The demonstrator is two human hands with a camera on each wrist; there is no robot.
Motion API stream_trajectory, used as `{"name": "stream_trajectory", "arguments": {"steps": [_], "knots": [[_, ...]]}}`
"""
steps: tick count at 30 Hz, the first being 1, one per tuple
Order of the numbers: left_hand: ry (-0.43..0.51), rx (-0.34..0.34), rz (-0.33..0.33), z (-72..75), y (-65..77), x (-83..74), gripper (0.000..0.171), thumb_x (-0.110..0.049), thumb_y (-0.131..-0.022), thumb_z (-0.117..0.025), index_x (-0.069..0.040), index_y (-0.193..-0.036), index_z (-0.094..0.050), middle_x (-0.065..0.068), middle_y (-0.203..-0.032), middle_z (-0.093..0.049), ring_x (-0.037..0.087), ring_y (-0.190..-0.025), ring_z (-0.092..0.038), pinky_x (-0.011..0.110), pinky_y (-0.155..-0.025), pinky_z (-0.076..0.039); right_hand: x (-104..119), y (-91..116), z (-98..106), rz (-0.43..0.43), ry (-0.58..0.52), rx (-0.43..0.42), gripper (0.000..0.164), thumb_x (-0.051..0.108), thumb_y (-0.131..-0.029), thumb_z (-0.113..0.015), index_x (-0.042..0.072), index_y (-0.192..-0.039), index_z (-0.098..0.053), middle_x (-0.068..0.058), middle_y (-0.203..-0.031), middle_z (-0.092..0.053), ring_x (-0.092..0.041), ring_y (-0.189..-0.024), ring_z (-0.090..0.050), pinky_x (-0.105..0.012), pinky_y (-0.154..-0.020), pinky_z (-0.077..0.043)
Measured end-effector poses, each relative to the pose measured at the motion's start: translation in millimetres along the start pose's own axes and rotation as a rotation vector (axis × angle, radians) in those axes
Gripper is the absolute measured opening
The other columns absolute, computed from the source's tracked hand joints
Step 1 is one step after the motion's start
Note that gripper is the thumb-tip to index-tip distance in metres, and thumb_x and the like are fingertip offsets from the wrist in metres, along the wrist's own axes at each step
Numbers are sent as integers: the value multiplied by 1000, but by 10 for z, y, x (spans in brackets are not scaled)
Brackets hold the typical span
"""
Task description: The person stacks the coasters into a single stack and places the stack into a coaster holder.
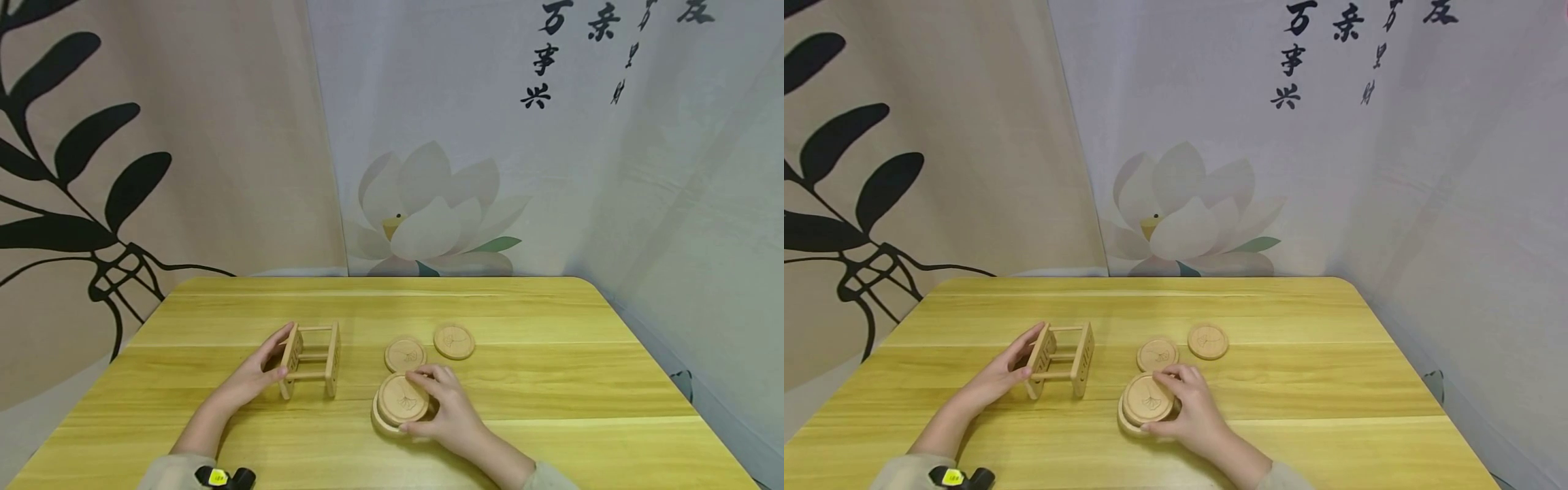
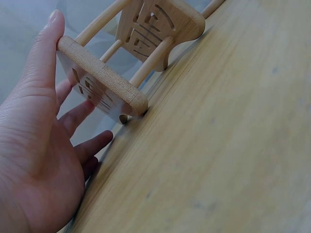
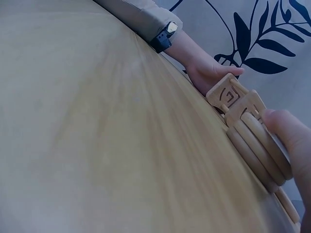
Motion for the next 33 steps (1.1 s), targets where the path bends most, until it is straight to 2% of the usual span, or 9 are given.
{"name": "stream_trajectory", "arguments": {"steps": [8, 16, 29, 33], "knots": [[10, 3, 2, 0, -3, 13, 75, -19, -96, -60, -17, -155, -14, 31, -148, -25, 51, -131, -27, 66, -92, -35, 38, -2, -37, 20, 4, 11, 80, 49, -63, -85, 8, -127, -62, 12, -125, -51, -12, -115, -44, -41, -95, -43], [17, 6, 13, -1, 1, 25, 75, -17, -97, -60, -20, -155, -14, 32, -147, -26, 52, -131, -27, 66, -92, -34, 39, -6, -50, 10, 7, 18, 79, 50, -62, -85, 8, -126, -63, 13, -125, -51, -12, -114, -44, -44, -95, -42], [3, 1, 5, 5, 1, -2, 75, -13, -96, -60, -16, -155, -13, 30, -149, -23, 51, -131, -27, 66, -93, -33, 39, -7, -77, 21, 19, 39, 79, 50, -63, -85, 8, -126, -63, 13, -124, -50, -11, -113, -43, -40, -95, -42], [2, 1, 15, 5, -1, 20, 75, -11, -96, -60, -17, -155, -14, 29, -149, -24, 50, -132, -26, 66, -94, -33, 50, -8, -77, 29, 16, 41, 79, 48, -63, -85, 8, -126, -63, 12, -124, -50, -11, -114, -43, -39, -95, -42]]}}
Point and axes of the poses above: each hand's wrist, its own y-axis away from the middle knuckle, its own z-axis out of the back of the hand, x = y × z, the point moved 9 cm from there along -y, towards the middle knuckle
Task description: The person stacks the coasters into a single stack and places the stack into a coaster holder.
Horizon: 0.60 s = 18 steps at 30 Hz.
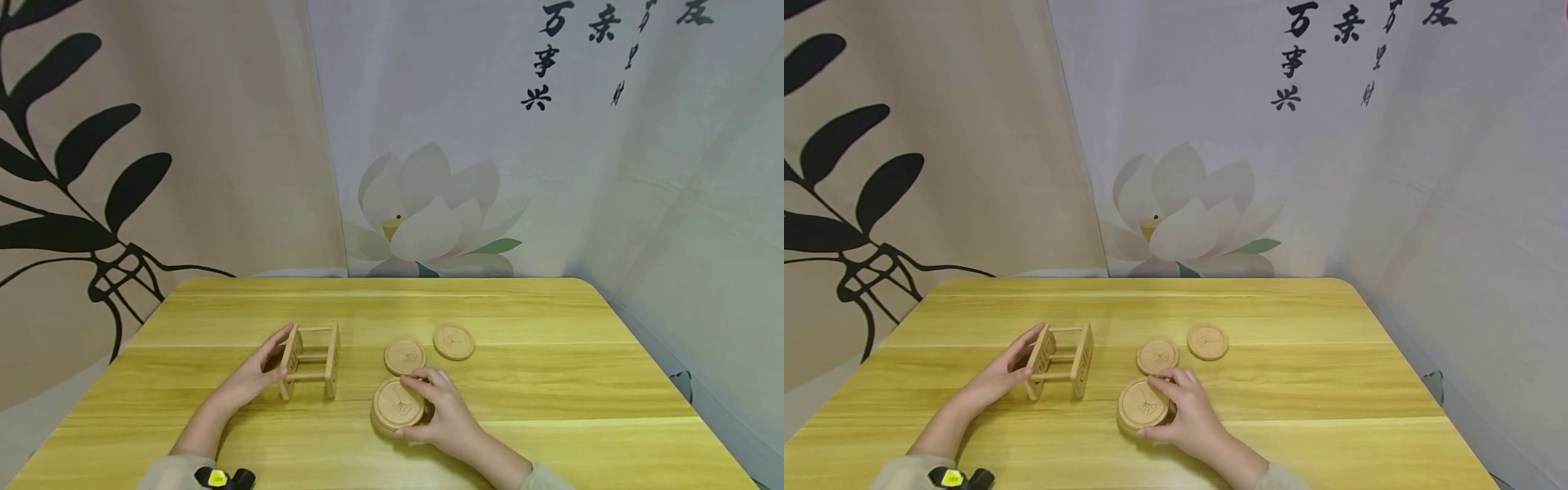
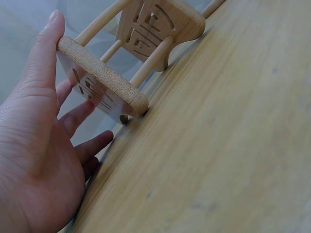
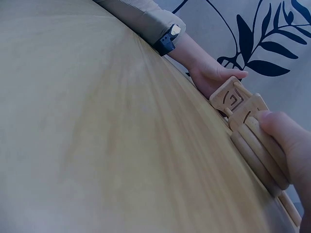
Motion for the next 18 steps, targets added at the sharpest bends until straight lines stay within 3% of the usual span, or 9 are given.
{"name": "stream_trajectory", "arguments": {"steps": [18], "knots": [[-3, 1, 10, 2, 8, 41, 74, -13, -97, -59, -24, -155, -14, 28, -151, -20, 51, -131, -26, 66, -92, -35, -13, -3, -30, -31, -14, 41, 85, 46, -58, -85, 8, -129, -60, 9, -125, -49, -14, -113, -43, -40, -92, -43]]}}
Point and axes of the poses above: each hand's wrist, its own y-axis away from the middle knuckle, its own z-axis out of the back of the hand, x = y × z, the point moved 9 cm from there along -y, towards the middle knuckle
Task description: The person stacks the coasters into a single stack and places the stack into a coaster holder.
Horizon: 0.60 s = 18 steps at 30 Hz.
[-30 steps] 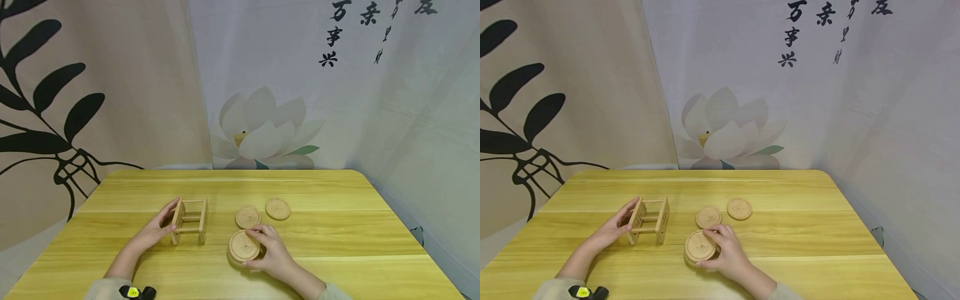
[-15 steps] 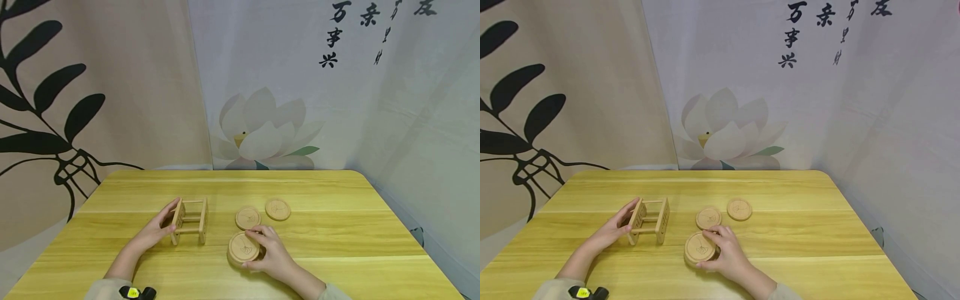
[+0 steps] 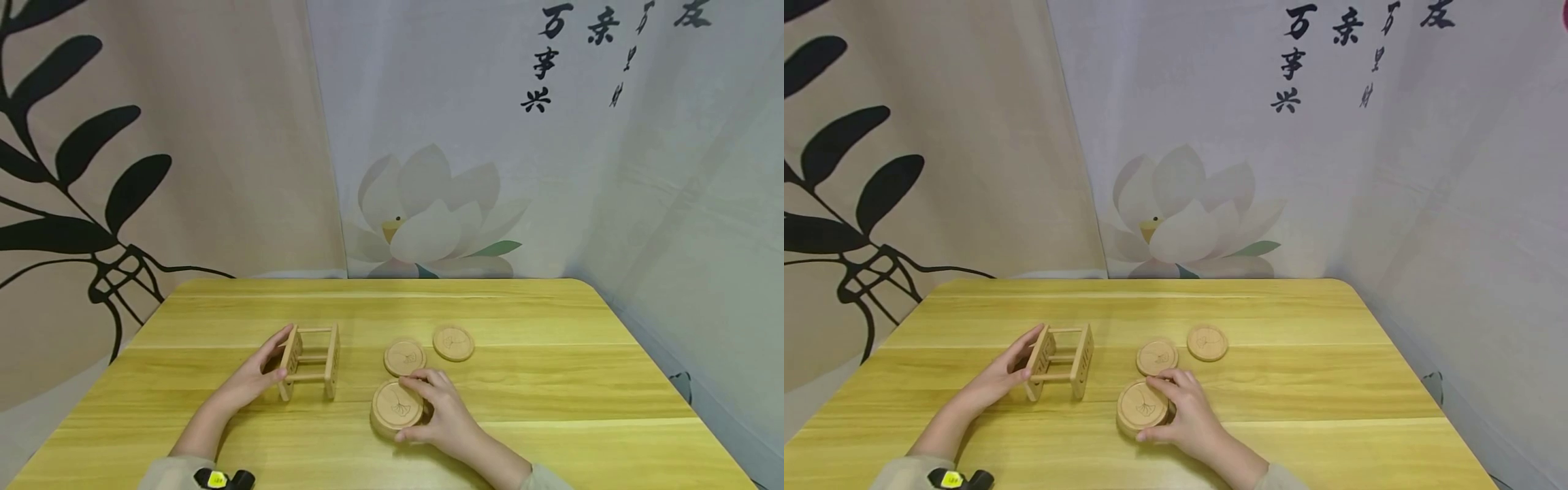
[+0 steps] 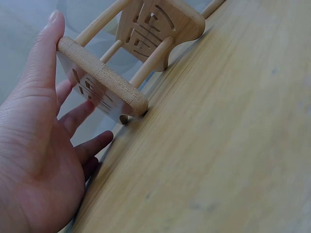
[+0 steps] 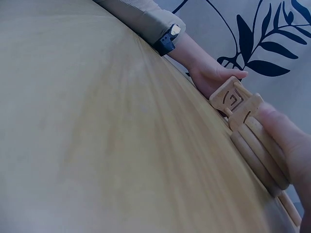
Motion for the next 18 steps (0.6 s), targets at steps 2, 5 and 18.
{"name": "stream_trajectory", "arguments": {"steps": [2, 5, 18], "knots": [[1, 1, -3, 0, 3, -4, 75, -13, -97, -59, -23, -155, -14, 28, -151, -20, 51, -131, -27, 65, -92, -36, -5, -6, 8, -5, -10, -4, 86, 45, -58, -85, 8, -130, -59, 7, -126, -49, -16, -114, -43, -43, -93, -43], [8, -1, 0, 3, 4, -8, 74, -12, -97, -59, -22, -155, -14, 28, -150, -22, 51, -130, -28, 64, -92, -36, -37, -23, 43, -27, -46, -18, 84, 43, -60, -84, 7, -131, -58, 3, -128, -49, -21, -118, -42, -50, -96, -41], [23, 1, -6, 9, -1, -4, 75, -11, -96, -59, -20, -155, -14, 28, -150, -22, 49, -132, -27, 64, -93, -35, -383, -124, 377, -125, -91, -162, 71, 28, -69, -84, 6, -131, -57, -3, -128, -49, -27, -121, -42, -53, -96, -40]]}}
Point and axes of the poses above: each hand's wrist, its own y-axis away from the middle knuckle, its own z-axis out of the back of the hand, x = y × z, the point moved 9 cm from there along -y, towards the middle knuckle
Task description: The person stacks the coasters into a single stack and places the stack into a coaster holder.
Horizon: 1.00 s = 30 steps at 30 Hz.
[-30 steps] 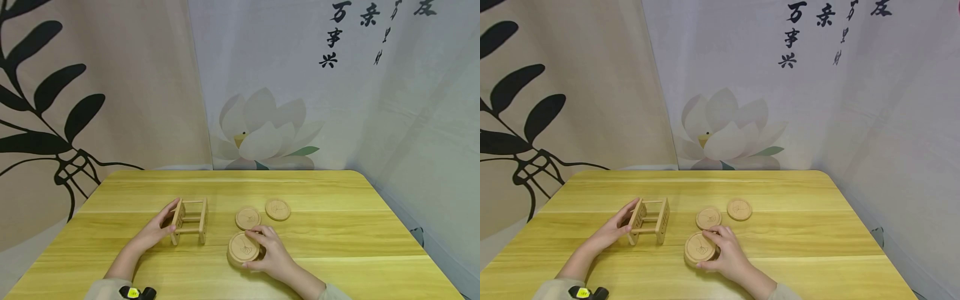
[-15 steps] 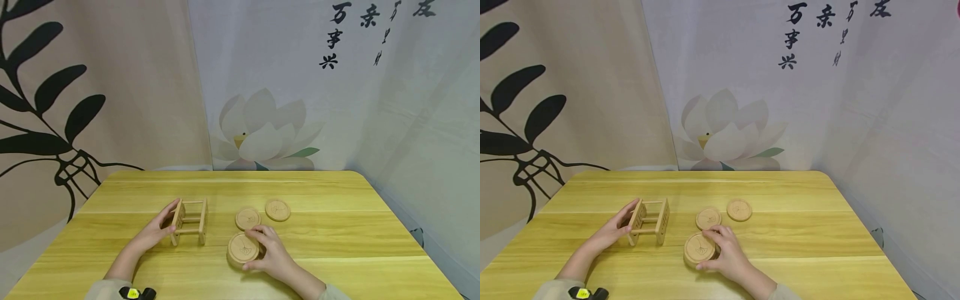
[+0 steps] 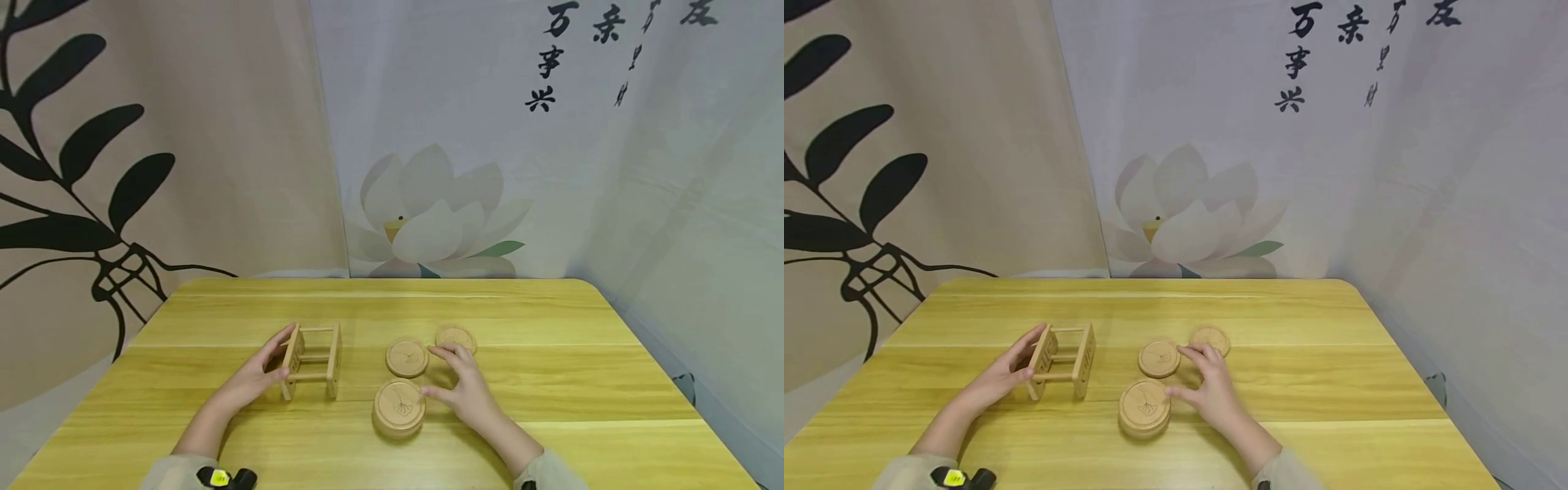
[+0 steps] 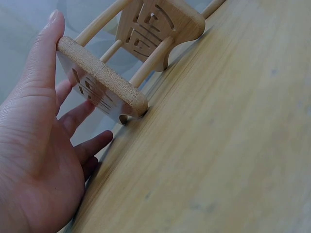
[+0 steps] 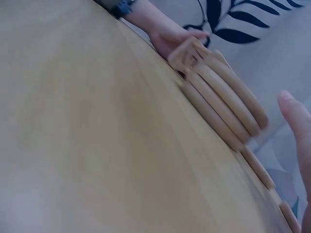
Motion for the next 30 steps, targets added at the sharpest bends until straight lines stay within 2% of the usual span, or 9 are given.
{"name": "stream_trajectory", "arguments": {"steps": [5, 9, 14, 20, 30], "knots": [[0, 2, -14, 1, -3, -24, 75, -12, -96, -59, -17, -155, -14, 30, -149, -23, 51, -131, -27, 63, -93, -35, -127, -82, 144, 4, 35, -61, 68, 22, -71, -84, 4, -131, -57, -9, -128, -50, -30, -120, -42, -53, -95, -40], [-6, 2, -19, 1, -4, -40, 75, -14, -96, -60, -19, -155, -14, 29, -150, -22, 51, -131, -26, 64, -93, -35, -227, -140, 231, -16, 76, -80, 69, 20, -72, -85, 4, -132, -56, -13, -131, -49, -33, -121, -40, -55, -97, -38], [-9, -2, -9, 0, -2, -27, 75, -14, -96, -60, -19, -155, -15, 27, -151, -20, 50, -132, -26, 65, -93, -33, -346, -190, 300, -22, 172, -68, 73, 26, -72, -85, 4, -134, -54, -17, -130, -49, -36, -120, -43, -56, -95, -38], [-23, -5, -12, 4, -7, -27, 74, -14, -96, -60, -20, -155, -15, 26, -152, -19, 50, -132, -26, 66, -94, -32, -486, -242, 338, -49, 237, -29, 78, 33, -74, -83, 3, -138, -50, -19, -132, -47, -39, -121, -40, -59, -97, -35], [-23, -4, -11, -2, -1, -50, 75, -11, -96, -60, -20, -155, -15, 26, -152, -20, 50, -131, -27, 63, -94, -34, -652, -306, 372, -90, 260, 3, 80, 37, -76, -81, 3, -139, -48, -22, -135, -45, -40, -123, -38, -59, -98, -32]]}}
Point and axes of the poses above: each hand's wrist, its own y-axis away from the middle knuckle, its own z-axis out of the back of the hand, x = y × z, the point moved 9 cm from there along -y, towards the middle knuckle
